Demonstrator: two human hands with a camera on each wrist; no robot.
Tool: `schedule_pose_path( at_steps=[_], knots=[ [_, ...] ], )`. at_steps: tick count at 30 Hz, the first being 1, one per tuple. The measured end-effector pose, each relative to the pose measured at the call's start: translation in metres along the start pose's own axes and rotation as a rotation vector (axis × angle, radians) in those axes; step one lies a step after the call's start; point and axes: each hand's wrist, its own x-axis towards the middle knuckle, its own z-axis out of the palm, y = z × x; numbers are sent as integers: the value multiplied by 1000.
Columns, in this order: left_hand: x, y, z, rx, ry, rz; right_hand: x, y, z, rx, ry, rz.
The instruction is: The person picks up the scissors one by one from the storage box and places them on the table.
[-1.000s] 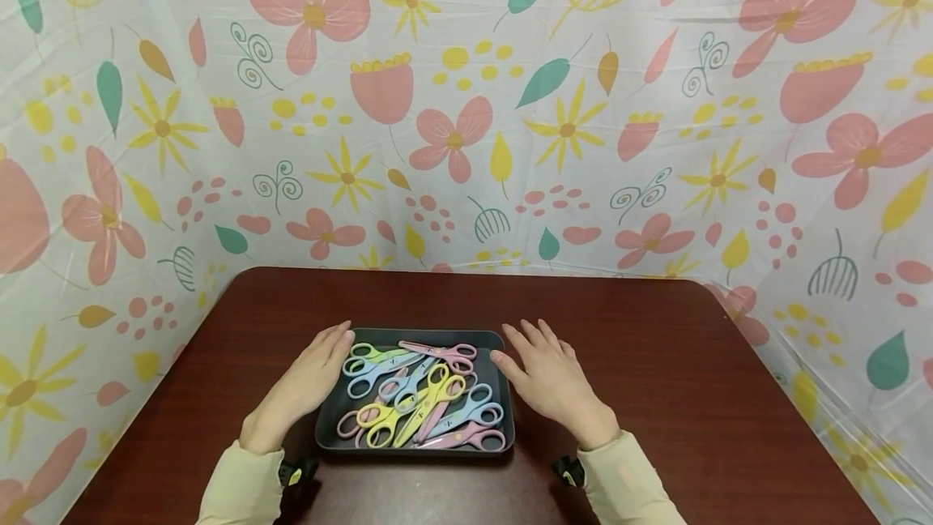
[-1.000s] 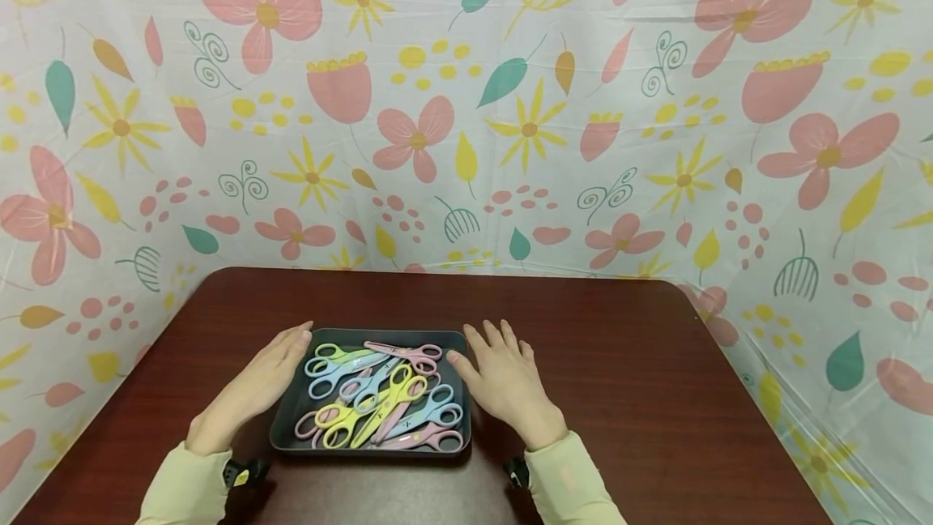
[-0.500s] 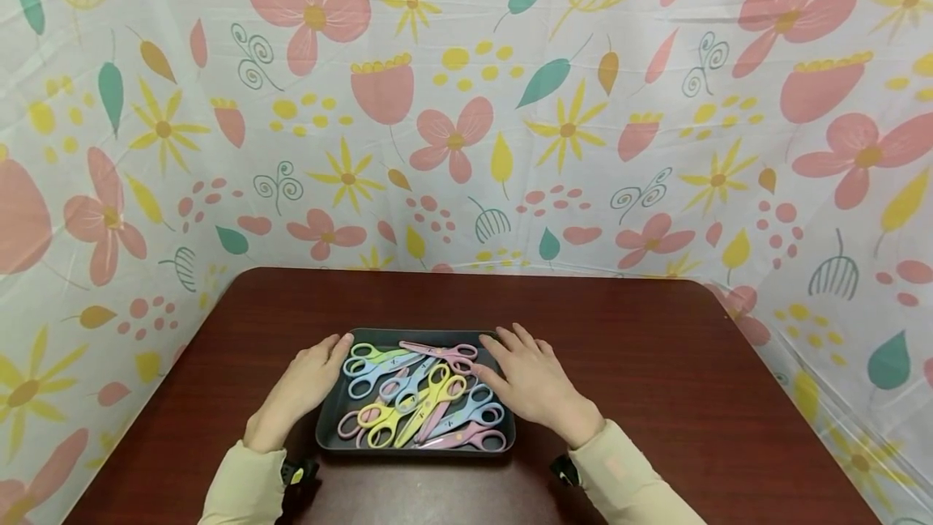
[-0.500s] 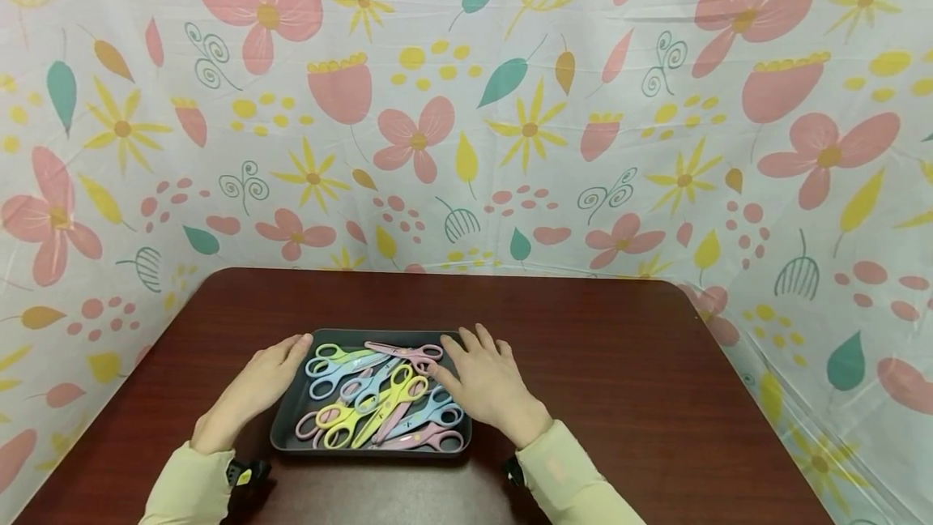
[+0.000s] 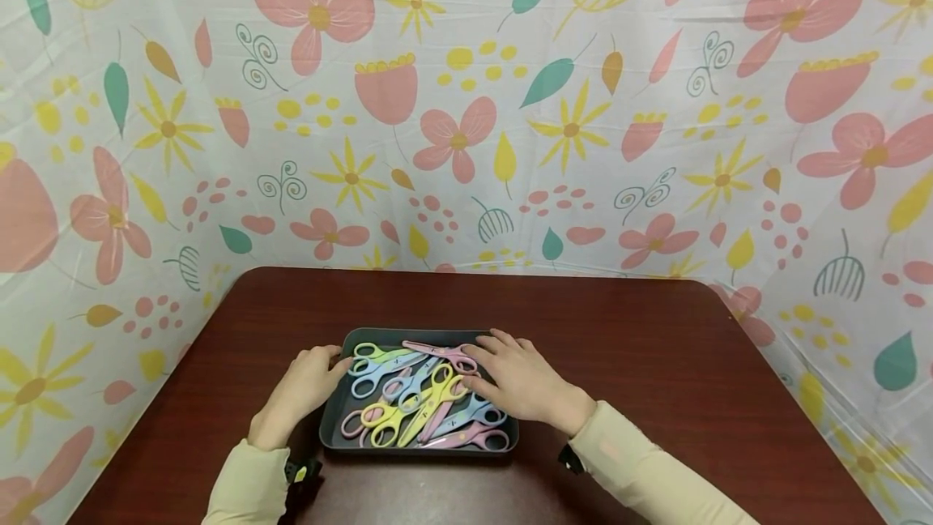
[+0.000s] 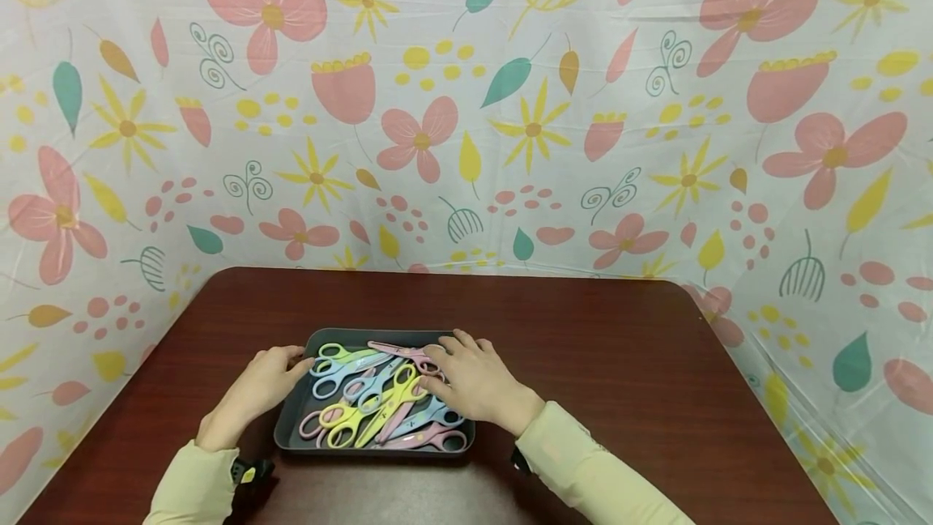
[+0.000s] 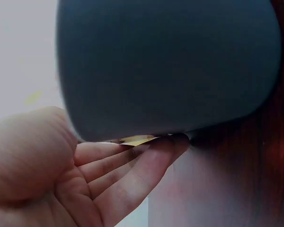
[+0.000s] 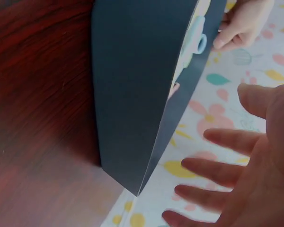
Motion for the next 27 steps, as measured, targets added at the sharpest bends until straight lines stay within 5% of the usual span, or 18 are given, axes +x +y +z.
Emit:
schedule_pose_path(
  at_steps=[13, 27],
  knots=[
    [3, -2, 2, 21, -40, -32, 23, 0, 9, -59, -11, -268],
    [2, 2, 0, 21, -46, -38, 45, -6, 9, -159, -154, -329]
  ],
)
